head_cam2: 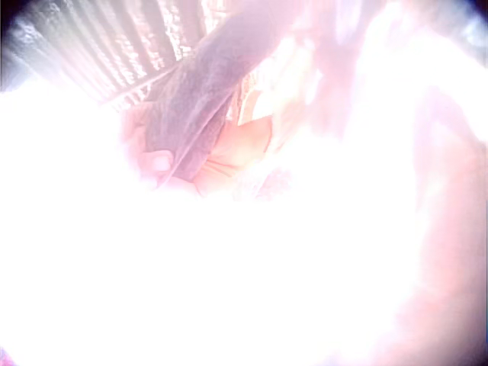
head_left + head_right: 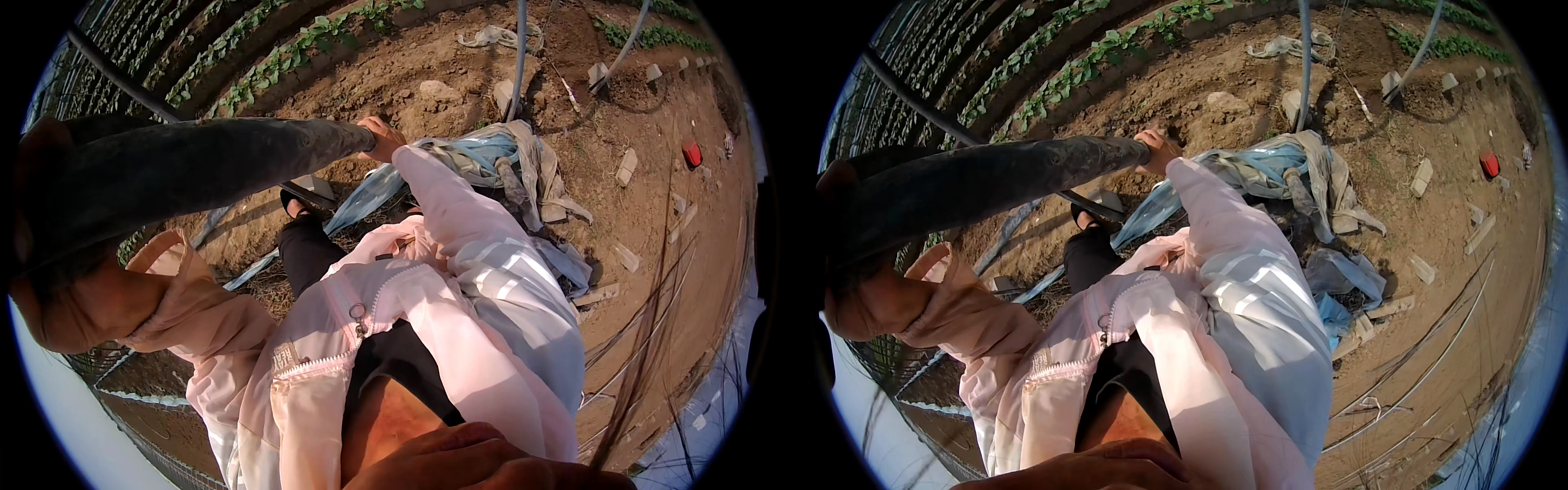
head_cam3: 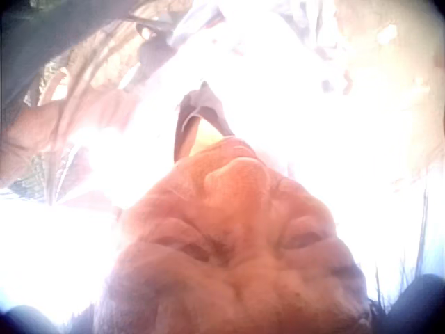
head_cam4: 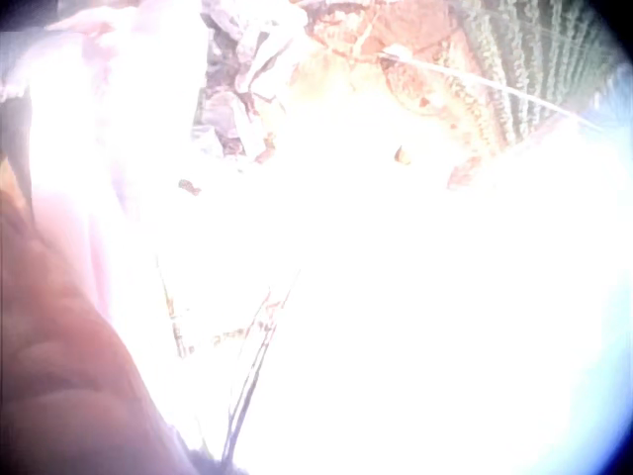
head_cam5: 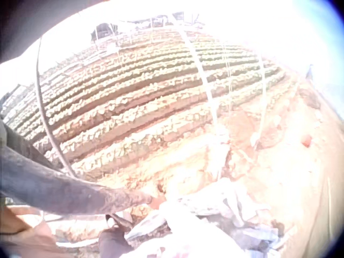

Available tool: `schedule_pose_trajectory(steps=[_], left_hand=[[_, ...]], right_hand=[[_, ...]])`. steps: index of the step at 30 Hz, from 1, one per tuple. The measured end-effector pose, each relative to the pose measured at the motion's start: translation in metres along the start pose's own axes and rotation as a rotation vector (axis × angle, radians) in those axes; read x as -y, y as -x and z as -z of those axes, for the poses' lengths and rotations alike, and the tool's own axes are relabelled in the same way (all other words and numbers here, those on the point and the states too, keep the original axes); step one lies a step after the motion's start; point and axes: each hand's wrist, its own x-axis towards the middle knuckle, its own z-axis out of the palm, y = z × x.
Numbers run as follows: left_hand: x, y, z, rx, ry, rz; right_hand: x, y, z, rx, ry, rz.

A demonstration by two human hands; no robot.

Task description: The person handles a black irrigation pipe, peeling and wrapping a dark sleeve around a section, then uses a white tool to poke and press the soil around the pipe base. The person works along a row of plants in a greenhouse.

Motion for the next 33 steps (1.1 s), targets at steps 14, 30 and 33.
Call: schedule_pose_trajectory(steps=[14, 30, 33], left_hand=[[0.026, 0.025, -0.112, 0.201, 0.678, 0.013], [0.309, 0.195, -0.348, 0.904, -0.036, 0.285], [0.408, 0.255, -0.350, 0.924, -0.254, 0.724]], right_hand=[[-0.106, 0.096, 0.215, -0.374, 0.323, -0.088], [-0.459, 0.159, 0.331, -1.607, -0.532, -0.456], [-0.429, 0.146, 0.259, -0.981, -1.778, -0.236]])
